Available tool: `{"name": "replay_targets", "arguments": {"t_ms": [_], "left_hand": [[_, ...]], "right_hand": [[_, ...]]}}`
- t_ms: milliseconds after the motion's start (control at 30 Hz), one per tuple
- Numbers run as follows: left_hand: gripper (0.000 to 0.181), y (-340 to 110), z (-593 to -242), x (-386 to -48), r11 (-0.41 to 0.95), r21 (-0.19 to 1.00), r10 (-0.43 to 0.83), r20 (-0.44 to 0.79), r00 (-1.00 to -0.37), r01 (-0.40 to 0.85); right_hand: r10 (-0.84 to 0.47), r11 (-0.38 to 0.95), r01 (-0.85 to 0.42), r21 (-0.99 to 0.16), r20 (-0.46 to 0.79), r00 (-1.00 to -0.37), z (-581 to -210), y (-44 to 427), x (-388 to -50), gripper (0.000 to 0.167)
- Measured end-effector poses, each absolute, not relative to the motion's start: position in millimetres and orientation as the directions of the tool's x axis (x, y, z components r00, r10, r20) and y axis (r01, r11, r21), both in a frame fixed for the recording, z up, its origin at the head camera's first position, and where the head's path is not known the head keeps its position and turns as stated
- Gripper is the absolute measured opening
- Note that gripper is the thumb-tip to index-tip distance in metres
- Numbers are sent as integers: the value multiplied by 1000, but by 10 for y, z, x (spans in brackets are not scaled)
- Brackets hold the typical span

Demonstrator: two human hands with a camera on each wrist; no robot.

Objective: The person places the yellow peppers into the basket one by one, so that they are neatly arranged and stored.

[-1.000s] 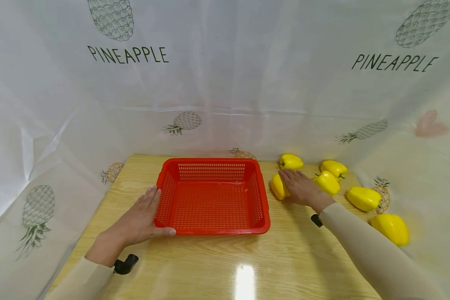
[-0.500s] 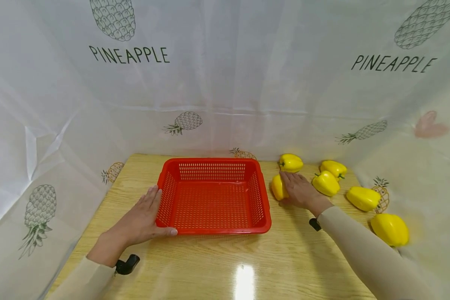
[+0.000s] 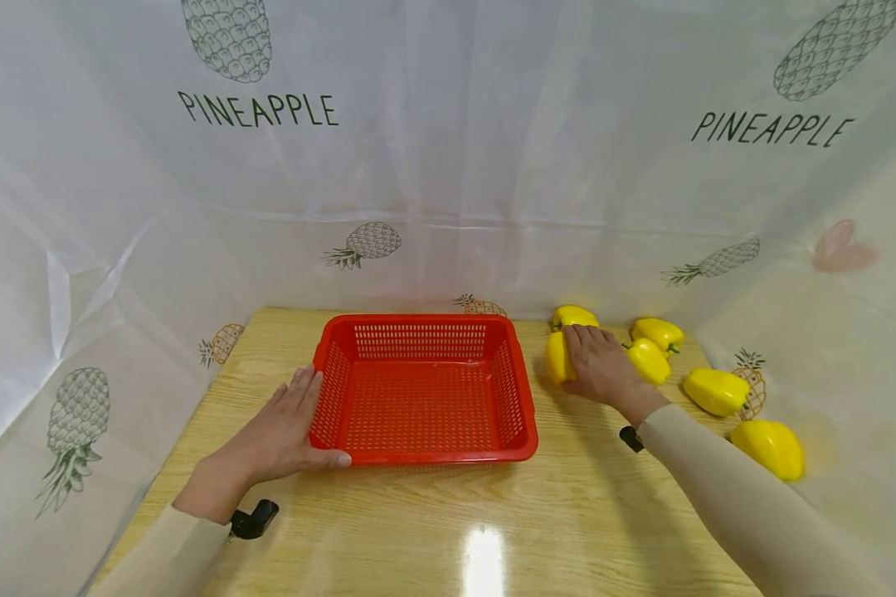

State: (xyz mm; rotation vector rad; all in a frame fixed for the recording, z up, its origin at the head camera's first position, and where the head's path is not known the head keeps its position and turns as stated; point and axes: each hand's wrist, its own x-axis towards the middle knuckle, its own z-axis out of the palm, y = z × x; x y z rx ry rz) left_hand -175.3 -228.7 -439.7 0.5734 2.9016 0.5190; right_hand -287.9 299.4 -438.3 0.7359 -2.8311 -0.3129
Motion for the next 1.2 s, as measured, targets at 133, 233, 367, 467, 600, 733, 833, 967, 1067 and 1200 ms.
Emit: {"name": "replay_targets", "arguments": {"t_ms": [133, 233, 367, 467, 600, 733, 833, 967, 1067, 1200], "left_hand": [[141, -2294, -4429, -1759, 864, 369, 394, -70, -917, 343], [140, -2291, -4436, -1762, 866, 358, 395, -65, -916, 349], [139, -2280, -4430, -1768, 867, 340, 404, -49, -914, 365], [139, -2270, -4429, -1772, 868, 330, 408, -48, -912, 371], [139, -2274, -4422, -1762, 871, 327, 408, -60, -911, 368], [141, -2289, -4419, -1745, 873, 330, 402, -74, -913, 358], [143, -2284, -4420, -1744, 877, 332, 395, -86, -915, 347], [143, -2258, -4419, -1745, 878, 332, 391, -86, -916, 343], [142, -2234, -4407, -1748, 878, 331, 392, -80, -916, 347], [142, -2209, -4395, -1745, 881, 321, 393, -89, -915, 347]], "right_hand": [[-512, 843, -453, 290, 178, -840, -4296, 2961, -2864, 107], [-514, 840, -448, 306, 182, -838, -4222, 2928, -2856, 104], [-508, 841, -436, 319, 191, -840, -4108, 2889, -2861, 101], [-518, 837, -437, 330, 217, -827, -3994, 2846, -2885, 100], [-549, 823, -452, 345, 276, -789, -3777, 2694, -2933, 99], [-583, 806, -481, 344, 323, -746, -3529, 2389, -2974, 97], [-608, 790, -505, 349, 329, -723, -3404, 2080, -3005, 95], [-639, 764, -529, 369, 319, -700, -3404, 1629, -3042, 95], [-664, 742, -550, 382, 313, -679, -3495, 1305, -3053, 95], [-690, 717, -574, 395, 285, -666, -3666, 936, -3031, 94]]}}
